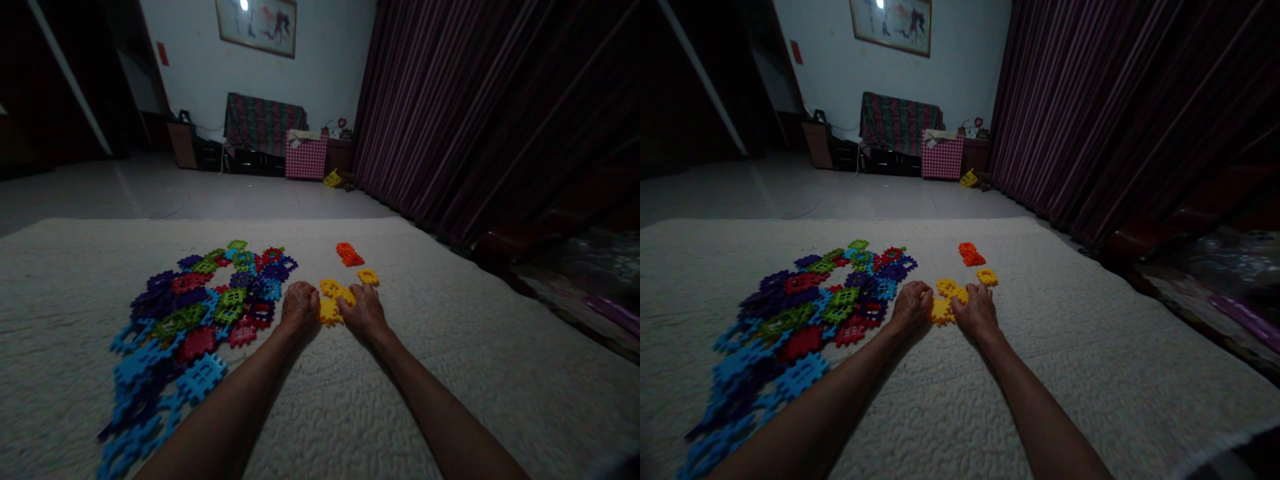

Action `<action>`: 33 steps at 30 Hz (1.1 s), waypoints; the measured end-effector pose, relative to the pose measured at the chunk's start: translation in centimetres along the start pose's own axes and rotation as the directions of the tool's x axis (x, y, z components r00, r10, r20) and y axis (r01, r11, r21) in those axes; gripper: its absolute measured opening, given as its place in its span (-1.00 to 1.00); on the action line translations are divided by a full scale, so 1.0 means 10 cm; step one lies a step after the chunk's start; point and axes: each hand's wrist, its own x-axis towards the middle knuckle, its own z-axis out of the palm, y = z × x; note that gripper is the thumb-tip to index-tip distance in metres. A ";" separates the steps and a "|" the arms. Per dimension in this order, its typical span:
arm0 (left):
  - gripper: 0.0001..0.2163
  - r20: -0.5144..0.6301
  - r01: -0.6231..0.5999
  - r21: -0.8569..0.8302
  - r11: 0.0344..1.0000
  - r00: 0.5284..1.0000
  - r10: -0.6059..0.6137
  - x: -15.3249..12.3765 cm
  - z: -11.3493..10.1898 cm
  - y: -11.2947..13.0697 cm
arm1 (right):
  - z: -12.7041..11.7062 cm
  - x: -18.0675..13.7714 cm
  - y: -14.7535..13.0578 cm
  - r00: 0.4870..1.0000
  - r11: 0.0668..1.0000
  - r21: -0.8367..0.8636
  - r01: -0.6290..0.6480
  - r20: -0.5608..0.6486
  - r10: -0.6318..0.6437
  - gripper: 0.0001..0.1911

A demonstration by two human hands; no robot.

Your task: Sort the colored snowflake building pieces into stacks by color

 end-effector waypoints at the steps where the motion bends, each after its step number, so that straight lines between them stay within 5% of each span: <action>1: -0.75 0.000 -0.002 -0.003 1.000 1.000 0.002 0.00 0.00 0.00 | 0.00 0.00 0.02 1.000 1.000 0.018 0.013 -0.007 -0.012 -0.70; 6: -0.75 -0.001 0.006 -0.002 1.000 1.000 -0.006 0.00 0.00 0.00 | -0.01 0.01 0.10 0.999 0.999 0.041 -0.019 -0.033 0.020 -0.55; 22: -0.75 -0.020 0.001 -0.020 1.000 1.000 -0.002 -0.01 0.02 -0.01 | -0.10 -0.01 0.13 0.997 0.999 -0.027 -0.026 0.070 0.028 -0.66; 28: -0.76 -0.027 0.010 -0.018 1.000 1.000 -0.011 -0.01 0.03 0.00 | -0.11 0.17 0.30 0.995 0.990 0.139 0.028 -0.097 -0.015 -0.58; 33: -0.75 -0.035 0.003 -0.018 1.000 0.999 -0.004 -0.01 0.03 0.00 | -0.11 0.60 0.53 0.977 0.983 0.174 -0.062 -0.189 0.096 -0.57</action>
